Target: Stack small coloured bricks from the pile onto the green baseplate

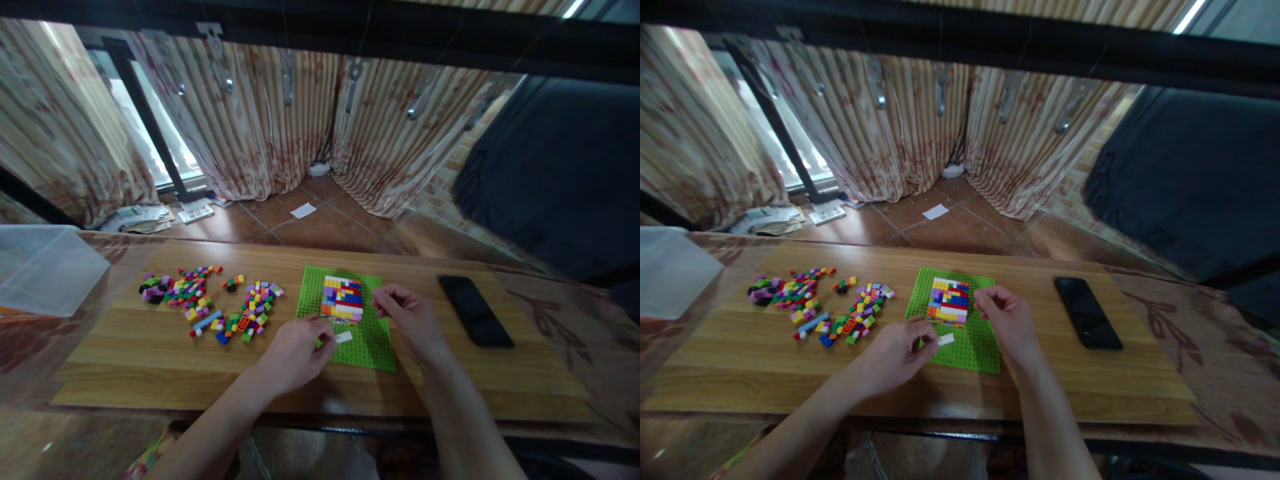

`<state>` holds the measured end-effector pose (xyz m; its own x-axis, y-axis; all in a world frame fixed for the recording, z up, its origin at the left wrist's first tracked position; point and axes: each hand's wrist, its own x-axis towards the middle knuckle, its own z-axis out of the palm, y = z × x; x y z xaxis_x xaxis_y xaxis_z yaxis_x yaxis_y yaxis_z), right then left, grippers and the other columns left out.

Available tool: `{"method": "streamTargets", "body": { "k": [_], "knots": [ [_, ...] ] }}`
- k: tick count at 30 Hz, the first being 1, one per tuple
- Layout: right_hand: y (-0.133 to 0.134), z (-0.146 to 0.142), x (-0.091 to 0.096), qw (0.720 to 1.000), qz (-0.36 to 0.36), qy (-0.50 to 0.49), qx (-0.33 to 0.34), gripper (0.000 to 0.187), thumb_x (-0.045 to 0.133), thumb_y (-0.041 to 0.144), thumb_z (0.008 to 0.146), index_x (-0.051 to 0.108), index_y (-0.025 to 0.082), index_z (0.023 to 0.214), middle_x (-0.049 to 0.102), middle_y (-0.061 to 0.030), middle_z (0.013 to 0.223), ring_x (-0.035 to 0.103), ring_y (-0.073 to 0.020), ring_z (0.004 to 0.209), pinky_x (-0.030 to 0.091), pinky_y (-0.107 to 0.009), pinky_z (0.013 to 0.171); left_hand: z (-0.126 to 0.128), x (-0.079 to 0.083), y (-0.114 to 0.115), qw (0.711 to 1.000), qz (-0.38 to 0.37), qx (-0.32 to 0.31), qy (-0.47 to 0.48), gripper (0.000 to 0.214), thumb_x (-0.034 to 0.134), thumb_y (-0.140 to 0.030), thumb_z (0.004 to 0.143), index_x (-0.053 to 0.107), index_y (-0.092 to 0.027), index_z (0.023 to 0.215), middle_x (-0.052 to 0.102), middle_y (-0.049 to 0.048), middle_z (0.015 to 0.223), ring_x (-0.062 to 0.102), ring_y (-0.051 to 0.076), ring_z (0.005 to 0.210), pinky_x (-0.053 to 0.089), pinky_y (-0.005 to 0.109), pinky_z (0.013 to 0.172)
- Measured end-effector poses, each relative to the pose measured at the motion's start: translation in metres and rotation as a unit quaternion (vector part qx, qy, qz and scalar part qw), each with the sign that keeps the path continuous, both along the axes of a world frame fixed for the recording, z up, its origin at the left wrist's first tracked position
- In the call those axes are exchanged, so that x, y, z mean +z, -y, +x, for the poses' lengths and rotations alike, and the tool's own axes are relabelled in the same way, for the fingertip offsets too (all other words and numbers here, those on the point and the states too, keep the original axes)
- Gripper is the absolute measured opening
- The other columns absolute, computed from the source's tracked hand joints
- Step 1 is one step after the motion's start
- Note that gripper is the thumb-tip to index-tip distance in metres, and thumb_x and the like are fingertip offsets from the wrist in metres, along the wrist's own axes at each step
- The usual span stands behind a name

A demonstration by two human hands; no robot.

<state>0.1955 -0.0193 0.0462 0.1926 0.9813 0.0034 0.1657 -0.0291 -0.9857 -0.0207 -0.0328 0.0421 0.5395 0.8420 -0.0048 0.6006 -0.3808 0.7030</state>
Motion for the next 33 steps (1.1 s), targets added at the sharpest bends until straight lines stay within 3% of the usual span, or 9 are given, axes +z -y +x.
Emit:
{"method": "streamTargets", "body": {
  "k": [5, 9, 18, 24, 30, 33],
  "knots": [
    [0.012, -0.006, 0.008, 0.993, 0.033, 0.004, 0.114, 0.018, 0.079, 0.040, 0.069, 0.075, 0.024, 0.077, 0.071, -0.0010, 0.075, 0.064, -0.0164, 0.071, 0.051, -0.030, 0.068, -0.009, 0.012, -0.008, 0.995, -0.039, 0.001, 0.096, 0.026, 0.046, -0.029, 0.093, 0.069, -0.020, 0.088, 0.060, -0.0003, 0.065, 0.048, 0.012, 0.055, 0.033, 0.022, 0.053],
    [0.016, -0.012, 0.005, 0.979, 0.072, 0.063, 0.177, 0.012, 0.074, 0.033, 0.078, 0.077, 0.028, 0.089, 0.072, -0.0024, 0.089, 0.065, -0.0185, 0.086, 0.052, -0.032, 0.076, -0.004, 0.016, -0.011, 0.987, -0.037, -0.014, 0.153, 0.027, 0.047, -0.027, 0.092, 0.069, -0.018, 0.081, 0.059, -0.0002, 0.065, 0.049, 0.012, 0.058, 0.034, 0.022, 0.056],
    [0.012, -0.007, -0.005, 0.959, 0.116, 0.190, 0.177, 0.014, 0.067, 0.035, 0.084, 0.076, 0.029, 0.092, 0.071, -0.0031, 0.088, 0.065, -0.0190, 0.081, 0.051, -0.031, 0.071, 0.009, 0.010, -0.015, 0.981, -0.048, 0.009, 0.188, 0.030, 0.046, -0.030, 0.092, 0.070, -0.016, 0.080, 0.061, 0.0004, 0.068, 0.051, 0.012, 0.062, 0.037, 0.021, 0.057],
    [0.014, -0.004, -0.007, 0.952, 0.108, 0.235, 0.161, 0.013, 0.063, 0.033, 0.086, 0.074, 0.026, 0.088, 0.070, -0.0025, 0.082, 0.063, -0.0174, 0.073, 0.048, -0.029, 0.066, 0.007, 0.003, -0.020, 0.979, -0.042, 0.066, 0.189, 0.035, 0.046, -0.035, 0.092, 0.067, -0.016, 0.071, 0.048, -0.0031, 0.056, 0.039, 0.010, 0.053, 0.028, 0.022, 0.050],
    [0.016, -0.003, -0.008, 0.954, 0.075, 0.256, 0.135, 0.010, 0.065, 0.031, 0.083, 0.072, 0.023, 0.080, 0.071, -0.0021, 0.077, 0.062, -0.0167, 0.068, 0.047, -0.029, 0.065, 0.004, -0.003, -0.028, 0.968, -0.039, 0.154, 0.196, 0.024, 0.054, -0.030, 0.087, 0.072, -0.015, 0.084, 0.066, 0.0022, 0.071, 0.055, 0.014, 0.063, 0.039, 0.024, 0.059],
    [0.015, -0.004, -0.008, 0.960, 0.046, 0.244, 0.125, 0.011, 0.066, 0.032, 0.081, 0.070, 0.022, 0.077, 0.070, -0.0010, 0.072, 0.061, -0.0160, 0.064, 0.047, -0.029, 0.063, 0.007, -0.002, -0.028, 0.969, -0.017, 0.183, 0.166, 0.019, 0.058, -0.028, 0.084, 0.073, -0.017, 0.088, 0.068, 0.0033, 0.079, 0.056, 0.014, 0.066, 0.040, 0.025, 0.062]
  ]
}}
